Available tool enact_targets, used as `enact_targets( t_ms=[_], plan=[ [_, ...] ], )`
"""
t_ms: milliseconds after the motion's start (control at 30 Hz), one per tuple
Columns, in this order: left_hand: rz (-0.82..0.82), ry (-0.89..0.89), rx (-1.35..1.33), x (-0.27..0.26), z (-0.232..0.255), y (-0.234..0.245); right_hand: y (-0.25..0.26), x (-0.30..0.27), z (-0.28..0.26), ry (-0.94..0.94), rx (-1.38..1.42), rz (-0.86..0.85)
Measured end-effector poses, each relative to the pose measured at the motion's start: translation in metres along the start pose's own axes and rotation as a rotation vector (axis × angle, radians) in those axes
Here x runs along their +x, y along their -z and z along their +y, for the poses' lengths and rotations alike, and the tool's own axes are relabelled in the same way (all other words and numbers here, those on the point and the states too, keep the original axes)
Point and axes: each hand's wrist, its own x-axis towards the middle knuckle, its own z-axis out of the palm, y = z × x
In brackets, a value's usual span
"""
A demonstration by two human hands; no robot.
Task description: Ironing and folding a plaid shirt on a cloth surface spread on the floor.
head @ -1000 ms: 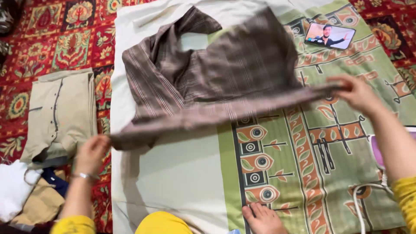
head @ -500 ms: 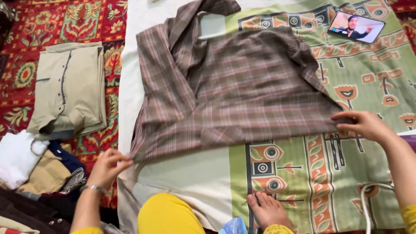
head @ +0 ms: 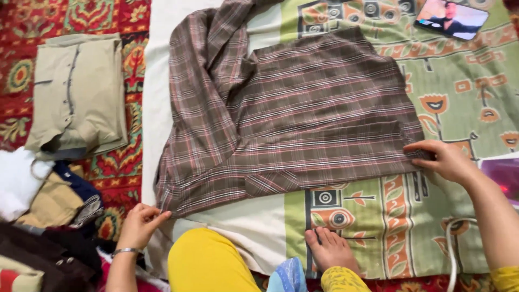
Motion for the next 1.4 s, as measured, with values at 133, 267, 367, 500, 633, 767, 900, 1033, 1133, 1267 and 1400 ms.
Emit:
enact_targets(
  t_ms=[133, 267, 367, 500, 633, 767, 900, 1033, 1133, 1267, 1400],
  plan=[
    [-0.019, 0.045, -0.086, -0.006, -0.007, -0.012, 0.058, -0.013, 0.002, -0.053, -0.102, -0.136],
    [0.066, 0.121, -0.414, -0.009, 0.015, -0.015, 0.130, 0.104, 0.221, 0.007, 0.217, 0.313],
    [0.061, 0.180, -0.330, -0.016, 0.027, -0.012, 0.182, 0.083, 0.316, -0.032, 0.275, 0.367],
    [0.170, 0.206, 0.325, -0.029, 0.089, 0.014, 0.237, 0.081, 0.255, -0.156, -0.111, 0.467],
    [0.555, 0.040, 0.284, -0.016, 0.182, 0.007, 0.290, 0.147, 0.135, 0.039, 0.063, 0.736],
    [0.380, -0.069, 0.072, 0.013, 0.199, -0.039, 0.321, 0.264, 0.004, 0.239, 0.986, 0.373],
    [0.367, 0.034, 0.030, 0.019, 0.180, -0.042, 0.319, 0.418, -0.070, 0.225, 1.633, 0.136],
    [0.346, 0.150, -0.004, 0.026, 0.166, -0.043, 0.348, 0.510, -0.115, 0.186, 1.782, 0.118],
    [0.304, 0.171, -0.021, 0.034, 0.166, -0.043, 0.373, 0.527, -0.142, -0.001, 1.893, 0.051],
    [0.283, 0.173, -0.018, 0.034, 0.171, -0.043, 0.362, 0.566, -0.130, 0.107, 1.988, -0.166],
    [0.289, 0.145, -0.009, 0.034, 0.170, -0.042, 0.389, 0.539, -0.119, 0.076, 2.034, -0.247]
  ],
)
